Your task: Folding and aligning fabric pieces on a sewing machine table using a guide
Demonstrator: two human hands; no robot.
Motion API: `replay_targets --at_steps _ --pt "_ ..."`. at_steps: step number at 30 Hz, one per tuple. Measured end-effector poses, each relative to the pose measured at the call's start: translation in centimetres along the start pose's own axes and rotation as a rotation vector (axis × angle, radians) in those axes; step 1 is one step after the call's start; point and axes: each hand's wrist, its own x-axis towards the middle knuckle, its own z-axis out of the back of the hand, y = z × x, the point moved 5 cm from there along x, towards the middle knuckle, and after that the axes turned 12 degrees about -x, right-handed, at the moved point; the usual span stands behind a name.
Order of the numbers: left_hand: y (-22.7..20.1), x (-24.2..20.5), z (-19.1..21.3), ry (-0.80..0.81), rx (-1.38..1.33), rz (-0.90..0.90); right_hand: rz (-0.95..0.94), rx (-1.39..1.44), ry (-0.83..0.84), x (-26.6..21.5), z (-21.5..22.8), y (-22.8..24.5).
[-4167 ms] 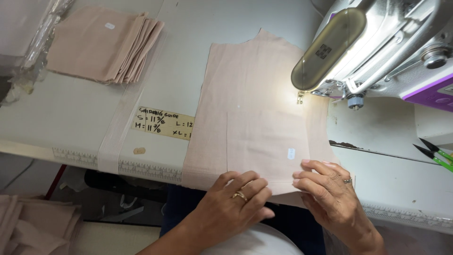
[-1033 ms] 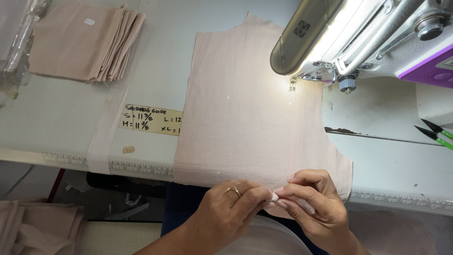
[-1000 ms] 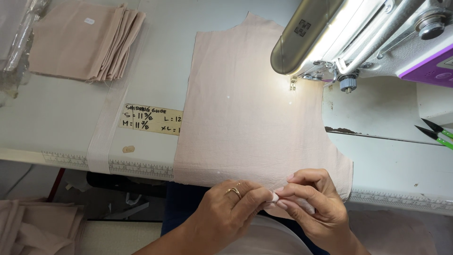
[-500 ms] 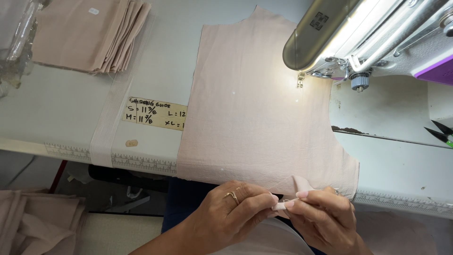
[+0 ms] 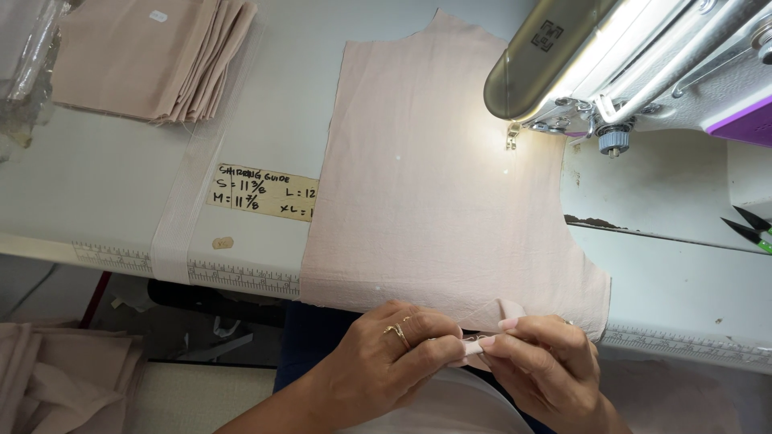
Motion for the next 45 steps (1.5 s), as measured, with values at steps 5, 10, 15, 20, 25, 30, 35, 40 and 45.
replay_targets --at_steps 5,10,15,20,25,30,35,40,45 --pt "0.0 0.4 -0.2 0.019 0.042 -0.004 -0.061 -0.028 0.007 0.3 0.2 0.0" --pt "0.6 0.4 -1.2 -0.039 -0.148 0.103 -0.045 -0.009 0.012 0.8 0.2 -0.3" --pt "2.3 0.2 -2.6 -0.132 -0.583 0.411 -0.134 -0.009 0.096 1.7 0.9 -0.5" --pt "3.1 1.8 -2.0 -0.253 -0.667 0.453 -0.263 0.121 0.124 3.6 0.4 -1.1" --pt "4.6 2.1 -1.5 -0.328 -0.747 0.457 -0.301 0.238 0.146 5.9 -0.5 -1.8" --pt "5.9 2.7 -0.8 -0.365 -0.759 0.463 -0.335 0.302 0.175 7.3 -1.5 -2.8" --pt "7.5 3.0 -0.5 -0.381 -0.925 0.594 -0.305 0.276 0.185 8.5 -2.0 -3.3" --pt "8.3 2.5 0.3 -0.366 -0.955 0.561 -0.371 0.292 0.225 9.5 -2.7 -2.9" --pt "8.5 2.1 1.7 -0.292 -0.706 0.424 -0.371 0.238 0.249 9.7 -3.1 -2.6"
